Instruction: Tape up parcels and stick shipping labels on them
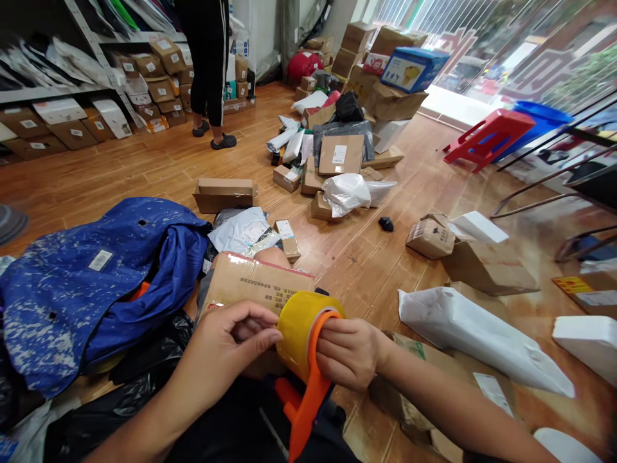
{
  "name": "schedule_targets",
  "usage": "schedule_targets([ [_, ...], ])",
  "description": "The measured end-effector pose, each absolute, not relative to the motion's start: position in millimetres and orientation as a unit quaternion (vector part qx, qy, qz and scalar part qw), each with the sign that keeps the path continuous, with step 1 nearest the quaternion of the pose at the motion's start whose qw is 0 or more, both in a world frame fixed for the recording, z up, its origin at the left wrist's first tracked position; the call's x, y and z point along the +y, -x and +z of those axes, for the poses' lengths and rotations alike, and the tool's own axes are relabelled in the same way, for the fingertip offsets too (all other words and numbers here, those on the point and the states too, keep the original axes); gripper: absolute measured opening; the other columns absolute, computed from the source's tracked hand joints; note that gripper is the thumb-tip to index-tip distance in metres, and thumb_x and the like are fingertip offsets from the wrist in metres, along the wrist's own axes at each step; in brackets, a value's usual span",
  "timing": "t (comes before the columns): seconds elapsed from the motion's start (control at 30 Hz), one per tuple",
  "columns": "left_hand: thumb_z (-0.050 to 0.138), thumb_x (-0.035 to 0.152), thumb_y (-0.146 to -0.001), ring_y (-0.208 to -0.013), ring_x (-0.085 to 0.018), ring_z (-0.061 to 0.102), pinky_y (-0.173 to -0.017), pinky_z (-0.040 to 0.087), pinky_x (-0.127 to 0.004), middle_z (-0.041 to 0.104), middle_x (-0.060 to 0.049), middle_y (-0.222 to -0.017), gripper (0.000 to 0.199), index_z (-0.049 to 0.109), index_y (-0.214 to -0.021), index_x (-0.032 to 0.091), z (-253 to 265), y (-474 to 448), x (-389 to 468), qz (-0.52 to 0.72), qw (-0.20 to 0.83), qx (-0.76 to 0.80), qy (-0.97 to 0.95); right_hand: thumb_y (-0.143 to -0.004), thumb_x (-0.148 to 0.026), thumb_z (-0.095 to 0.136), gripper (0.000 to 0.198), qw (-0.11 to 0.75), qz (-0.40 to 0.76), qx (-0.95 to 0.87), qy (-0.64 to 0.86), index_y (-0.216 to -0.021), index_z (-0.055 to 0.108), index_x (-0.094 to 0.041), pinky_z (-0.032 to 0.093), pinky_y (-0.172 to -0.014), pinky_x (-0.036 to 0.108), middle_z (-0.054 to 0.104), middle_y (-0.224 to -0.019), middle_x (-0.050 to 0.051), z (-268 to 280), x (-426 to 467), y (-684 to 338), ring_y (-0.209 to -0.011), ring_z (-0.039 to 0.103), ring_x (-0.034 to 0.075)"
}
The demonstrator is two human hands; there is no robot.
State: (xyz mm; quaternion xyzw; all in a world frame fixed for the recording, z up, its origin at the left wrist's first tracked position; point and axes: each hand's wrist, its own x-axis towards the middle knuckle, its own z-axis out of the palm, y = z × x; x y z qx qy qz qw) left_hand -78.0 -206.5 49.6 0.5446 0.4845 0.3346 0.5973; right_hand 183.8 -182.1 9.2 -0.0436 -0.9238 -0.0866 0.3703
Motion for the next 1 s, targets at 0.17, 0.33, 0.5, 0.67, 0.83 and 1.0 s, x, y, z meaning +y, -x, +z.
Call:
schedule_targets([
  [0.17,0.086,0.048,-0.088,-0.071,-0.015,0.063,-0.064,0.045,-0.024,0.077,-0.002,-0.082,0.029,0.080,-0.092,0.020,49.4,82.0,-197.7,0.277,0.633,0.478,-0.542,-0.108,-0.005,0.036,0.052,0.367,-0.086,-0.926,0.026,-0.073,0.073,-0.016,0.059,-0.081,0.029,0.070,-0.072,0.007,7.5,-182.8,-184.6,-0.065,0.064,0.017],
  [0.33,0.084,0.052,-0.089,-0.065,-0.012,0.051,-0.059,0.035,-0.025,0.070,0.000,-0.078,0.034,0.076,-0.090,0.019,47.8,85.9,-193.1,0.239,0.644,0.473,-0.552,-0.108,-0.005,0.037,0.051,0.361,-0.079,-0.929,0.027,-0.073,0.073,-0.016,0.060,-0.081,0.029,0.071,-0.073,0.007,7.7,-183.1,-183.7,-0.064,0.064,0.017],
  [0.5,0.073,0.041,-0.101,-0.069,-0.013,0.054,-0.064,0.043,-0.025,0.066,0.001,-0.081,0.023,0.073,-0.090,0.021,47.3,82.4,-200.7,0.312,0.540,0.434,-0.650,-0.108,-0.005,0.036,0.050,0.365,-0.065,-0.927,0.060,-0.074,0.071,-0.018,0.062,-0.082,0.030,0.072,-0.072,0.006,4.8,-185.7,-185.7,-0.064,0.065,0.017],
  [0.67,0.069,0.022,-0.103,-0.076,-0.014,0.061,-0.070,0.047,-0.025,0.068,0.000,-0.086,0.009,0.067,-0.094,0.023,41.8,78.1,-211.6,0.393,0.377,0.392,-0.741,-0.108,-0.006,0.039,0.046,0.371,-0.046,-0.924,0.083,-0.077,0.071,-0.017,0.063,-0.088,0.031,0.075,-0.078,0.007,0.9,-189.4,-186.3,-0.069,0.070,0.017],
  [0.83,0.068,0.009,-0.098,-0.084,-0.017,0.067,-0.081,0.052,-0.029,0.072,-0.001,-0.090,0.017,0.063,-0.100,0.024,34.6,74.5,-217.7,0.430,0.258,0.375,-0.780,-0.111,-0.008,0.032,0.050,0.384,-0.021,-0.918,0.098,-0.079,0.071,-0.016,0.066,-0.085,0.032,0.076,-0.077,0.009,1.0,-190.2,-183.6,-0.070,0.072,0.019],
  [1.0,0.066,0.006,-0.097,-0.089,-0.018,0.072,-0.084,0.056,-0.030,0.076,-0.003,-0.097,0.020,0.064,-0.103,0.025,35.4,71.8,-222.9,0.440,0.249,0.378,-0.776,-0.109,-0.007,0.038,0.044,0.374,-0.027,-0.921,0.104,-0.081,0.070,-0.017,0.066,-0.084,0.032,0.077,-0.080,0.009,0.2,-191.0,-183.9,-0.073,0.074,0.019],
])
